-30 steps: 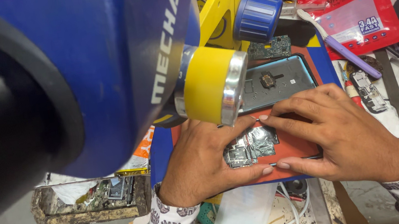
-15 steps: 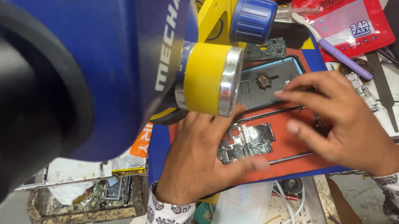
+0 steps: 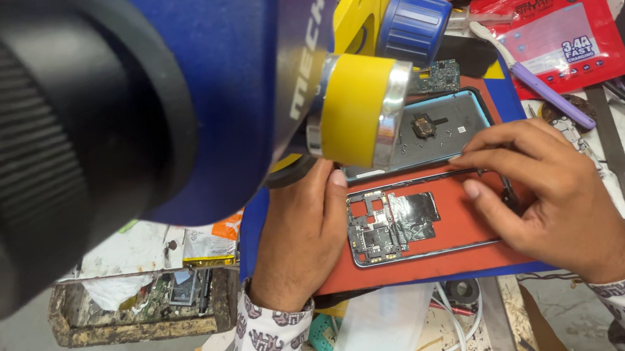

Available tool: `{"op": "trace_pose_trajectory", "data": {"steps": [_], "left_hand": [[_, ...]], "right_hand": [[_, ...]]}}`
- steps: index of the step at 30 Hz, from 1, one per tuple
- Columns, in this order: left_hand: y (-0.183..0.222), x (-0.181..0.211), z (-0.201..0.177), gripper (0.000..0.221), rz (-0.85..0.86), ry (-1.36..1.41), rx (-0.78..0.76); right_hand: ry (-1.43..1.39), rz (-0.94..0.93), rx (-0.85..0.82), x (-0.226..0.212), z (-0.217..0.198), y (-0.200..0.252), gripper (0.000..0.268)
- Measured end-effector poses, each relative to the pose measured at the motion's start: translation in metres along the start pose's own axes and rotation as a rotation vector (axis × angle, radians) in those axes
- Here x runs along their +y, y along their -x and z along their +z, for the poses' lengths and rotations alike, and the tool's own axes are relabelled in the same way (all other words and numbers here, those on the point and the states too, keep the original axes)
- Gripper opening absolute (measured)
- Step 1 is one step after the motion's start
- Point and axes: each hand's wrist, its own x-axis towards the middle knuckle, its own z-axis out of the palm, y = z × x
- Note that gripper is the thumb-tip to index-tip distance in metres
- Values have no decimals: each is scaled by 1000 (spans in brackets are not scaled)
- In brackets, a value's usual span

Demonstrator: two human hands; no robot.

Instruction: The person removes a black component from the internal chassis of a mobile phone and uses tweezers to manipulate small internal parts.

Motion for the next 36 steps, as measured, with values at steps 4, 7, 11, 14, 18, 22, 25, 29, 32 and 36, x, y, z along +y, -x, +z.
{"op": "trace_pose_trajectory", "data": {"steps": [4,7,11,14,18,22,25,29,32,36], "left_hand": [[-4,10,-7,10,-65,-63,-85],[-8,16,-15,14,-103,-106,-151],[-9,21,-18,18,-125,-187,-180],[-6,20,-14,16,-9,-256,-104],[-4,15,-9,12,-55,-293,-145],[-3,13,-10,13,41,-253,-42],[-3,14,-7,13,47,-198,-4],[-1,15,-7,13,71,-156,76],[0,14,-6,13,113,-168,141],[0,13,-6,14,143,-140,218]], "right_hand": [[5,-48,-57,-1,0,-2,26],[13,-53,-68,-1,0,-2,26],[36,-71,-56,0,0,-2,26],[20,-65,-56,1,1,-1,28],[22,-55,-26,1,0,-1,30],[30,-39,18,0,0,1,31],[34,-47,49,-1,-1,3,31],[18,-41,111,-1,-2,5,29],[23,-53,149,0,-1,10,30],[7,67,138,2,-2,18,26]]}}
